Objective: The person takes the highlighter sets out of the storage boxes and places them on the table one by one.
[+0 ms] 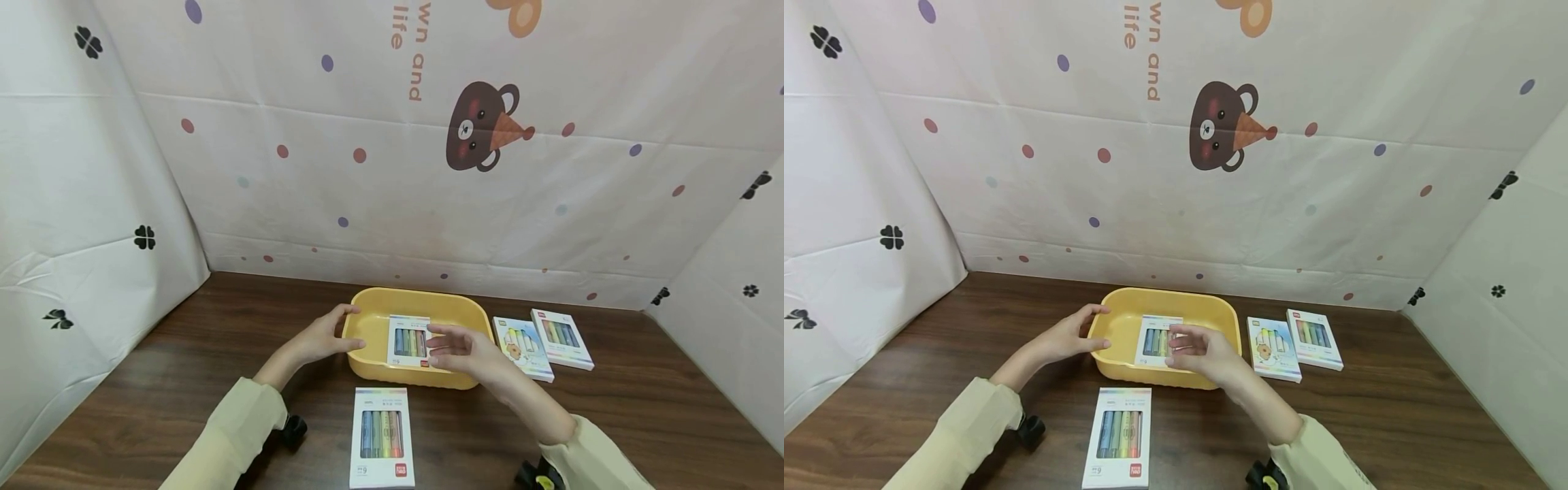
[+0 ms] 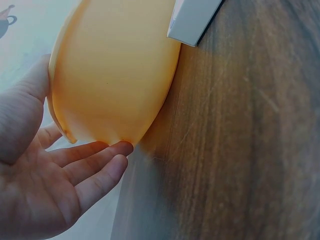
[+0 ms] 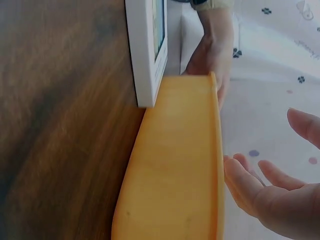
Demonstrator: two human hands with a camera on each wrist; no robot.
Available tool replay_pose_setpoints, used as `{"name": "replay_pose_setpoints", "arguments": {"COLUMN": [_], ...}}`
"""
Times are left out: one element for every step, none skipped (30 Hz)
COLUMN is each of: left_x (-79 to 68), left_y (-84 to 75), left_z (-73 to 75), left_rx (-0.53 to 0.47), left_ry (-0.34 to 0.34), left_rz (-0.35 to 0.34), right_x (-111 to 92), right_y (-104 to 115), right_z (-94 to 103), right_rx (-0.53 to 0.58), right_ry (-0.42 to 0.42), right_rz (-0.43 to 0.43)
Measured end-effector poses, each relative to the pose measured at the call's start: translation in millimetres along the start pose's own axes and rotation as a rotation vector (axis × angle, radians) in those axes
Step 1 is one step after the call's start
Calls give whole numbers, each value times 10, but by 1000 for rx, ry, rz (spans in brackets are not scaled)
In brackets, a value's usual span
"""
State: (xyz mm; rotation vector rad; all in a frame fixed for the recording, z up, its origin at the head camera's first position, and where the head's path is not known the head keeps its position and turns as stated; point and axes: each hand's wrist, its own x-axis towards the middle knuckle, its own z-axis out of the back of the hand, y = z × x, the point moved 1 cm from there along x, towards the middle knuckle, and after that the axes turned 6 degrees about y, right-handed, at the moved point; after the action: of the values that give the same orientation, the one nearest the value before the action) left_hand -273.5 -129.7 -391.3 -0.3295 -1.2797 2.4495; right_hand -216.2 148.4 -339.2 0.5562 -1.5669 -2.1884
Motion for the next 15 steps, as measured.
{"name": "replay_pose_setpoints", "arguments": {"left_x": [1,0,-3,-5,-7,-11,-13,-14,-15,-14,-15,-15,-13,-13,-13], "left_y": [1,1,0,-1,-3,-4,-5,-7,-8,-8,-11,-12,-14,-17,-19], "left_z": [2,3,5,9,11,13,16,17,20,20,20,20,20,18,19], "left_rx": [3,4,10,12,13,13,18,17,19,19,20,25,30,38,45], "left_ry": [-2,-3,-3,-2,-3,-5,-6,-9,-9,-10,-8,-5,-1,2,8], "left_rz": [3,6,6,7,7,7,5,7,6,11,10,9,10,10,7], "right_x": [20,38,54,72,88,104,123,140,160,181,200,223,244,267,290], "right_y": [-6,-11,-16,-22,-27,-31,-38,-42,-50,-58,-64,-76,-87,-98,-114], "right_z": [16,32,50,67,82,94,106,116,124,130,137,142,149,155,163], "right_rx": [-5,-5,-16,-21,-28,-31,-36,-37,-36,-28,-22,-11,-9,2,10], "right_ry": [-4,-8,-11,-15,-19,-25,-30,-39,-45,-55,-58,-73,-82,-94,-100], "right_rz": [-5,-12,-14,-17,-21,-26,-32,-37,-43,-53,-59,-71,-81,-94,-103]}}
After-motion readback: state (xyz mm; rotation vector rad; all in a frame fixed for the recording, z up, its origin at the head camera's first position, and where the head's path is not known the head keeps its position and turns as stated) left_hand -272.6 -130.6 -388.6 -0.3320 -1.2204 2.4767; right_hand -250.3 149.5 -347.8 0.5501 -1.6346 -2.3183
